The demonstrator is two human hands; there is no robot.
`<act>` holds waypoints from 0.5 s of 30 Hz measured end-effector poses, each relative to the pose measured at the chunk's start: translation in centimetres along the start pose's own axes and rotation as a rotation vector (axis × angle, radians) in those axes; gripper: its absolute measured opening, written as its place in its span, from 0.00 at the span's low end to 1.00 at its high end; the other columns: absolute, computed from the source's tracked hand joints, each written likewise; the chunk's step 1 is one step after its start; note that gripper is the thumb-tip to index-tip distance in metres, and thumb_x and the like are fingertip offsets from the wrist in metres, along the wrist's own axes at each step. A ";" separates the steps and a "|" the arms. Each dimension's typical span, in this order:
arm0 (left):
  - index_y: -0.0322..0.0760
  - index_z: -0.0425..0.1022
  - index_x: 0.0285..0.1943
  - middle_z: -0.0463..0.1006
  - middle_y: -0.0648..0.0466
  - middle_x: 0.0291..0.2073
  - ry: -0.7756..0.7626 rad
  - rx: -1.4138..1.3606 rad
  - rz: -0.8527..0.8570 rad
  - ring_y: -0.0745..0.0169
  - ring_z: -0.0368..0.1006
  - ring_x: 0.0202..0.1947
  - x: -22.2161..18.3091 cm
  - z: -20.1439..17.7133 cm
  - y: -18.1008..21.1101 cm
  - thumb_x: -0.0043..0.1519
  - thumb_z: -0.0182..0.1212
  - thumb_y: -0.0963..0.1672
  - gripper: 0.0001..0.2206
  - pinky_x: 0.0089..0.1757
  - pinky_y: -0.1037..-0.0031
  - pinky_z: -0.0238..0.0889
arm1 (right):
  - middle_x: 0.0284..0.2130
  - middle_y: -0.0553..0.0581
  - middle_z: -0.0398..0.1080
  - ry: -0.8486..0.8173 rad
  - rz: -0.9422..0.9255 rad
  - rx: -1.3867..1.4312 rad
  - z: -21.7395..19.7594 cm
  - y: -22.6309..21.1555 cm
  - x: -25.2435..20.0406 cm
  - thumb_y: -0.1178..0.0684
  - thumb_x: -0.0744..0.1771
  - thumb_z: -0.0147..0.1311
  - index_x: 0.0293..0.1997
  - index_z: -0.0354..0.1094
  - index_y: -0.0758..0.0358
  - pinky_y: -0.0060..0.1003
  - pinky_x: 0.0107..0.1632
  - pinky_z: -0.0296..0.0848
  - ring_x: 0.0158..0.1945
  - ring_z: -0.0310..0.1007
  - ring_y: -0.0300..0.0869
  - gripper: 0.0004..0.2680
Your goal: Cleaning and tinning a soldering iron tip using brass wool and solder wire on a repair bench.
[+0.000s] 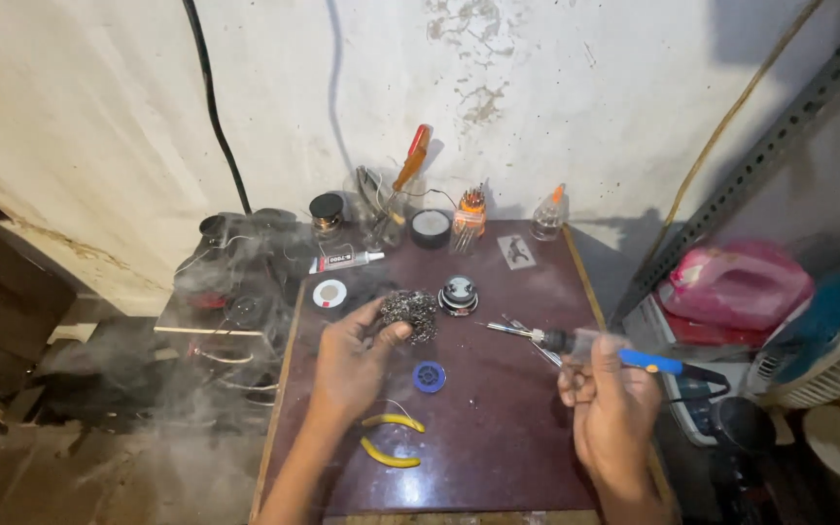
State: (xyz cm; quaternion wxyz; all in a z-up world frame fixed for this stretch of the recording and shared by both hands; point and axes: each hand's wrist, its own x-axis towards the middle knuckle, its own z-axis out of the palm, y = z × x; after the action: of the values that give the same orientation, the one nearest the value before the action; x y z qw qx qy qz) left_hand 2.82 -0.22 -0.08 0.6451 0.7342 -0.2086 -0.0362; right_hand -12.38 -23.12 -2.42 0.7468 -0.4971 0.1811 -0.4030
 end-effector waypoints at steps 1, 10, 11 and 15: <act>0.37 0.81 0.59 0.85 0.60 0.49 -0.001 0.000 -0.004 0.77 0.74 0.48 -0.2 0.2 0.4 0.58 0.67 0.43 0.18 0.52 0.79 0.68 | 0.22 0.62 0.69 0.002 0.003 -0.002 0.3 -0.1 -0.2 0.45 0.71 0.52 0.45 0.68 0.67 0.30 0.19 0.55 0.18 0.63 0.41 0.12; 0.32 0.80 0.57 0.85 0.57 0.48 -0.076 -0.158 -0.015 0.73 0.76 0.47 -0.9 1.6 0.6 0.60 0.65 0.41 0.16 0.50 0.79 0.69 | 0.23 0.69 0.70 -0.022 0.018 -0.061 1.4 -1.0 -1.2 0.42 0.69 0.53 0.46 0.68 0.71 0.31 0.22 0.58 0.19 0.64 0.43 0.16; 0.33 0.81 0.56 0.85 0.58 0.46 -0.103 -0.165 0.018 0.73 0.75 0.46 -1.2 1.9 0.8 0.60 0.66 0.42 0.16 0.49 0.79 0.69 | 0.25 0.68 0.71 -0.030 0.017 -0.054 1.4 -0.6 -1.4 0.44 0.69 0.54 0.47 0.69 0.70 0.29 0.22 0.57 0.19 0.65 0.42 0.15; 0.35 0.82 0.56 0.82 0.64 0.38 -0.093 -0.156 -0.016 0.78 0.70 0.38 -1.5 2.7 0.1 0.61 0.67 0.41 0.14 0.40 0.81 0.66 | 0.26 0.69 0.72 -0.056 0.002 -0.086 2.1 -0.1 -2.0 0.48 0.69 0.54 0.46 0.70 0.70 0.30 0.20 0.58 0.20 0.67 0.43 0.12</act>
State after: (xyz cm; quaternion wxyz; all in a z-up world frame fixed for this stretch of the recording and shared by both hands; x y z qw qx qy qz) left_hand 0.51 -2.24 -0.76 0.6895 0.6811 -0.2289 -0.0915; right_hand -12.24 -20.36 -1.68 0.7299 -0.5397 0.1776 -0.3800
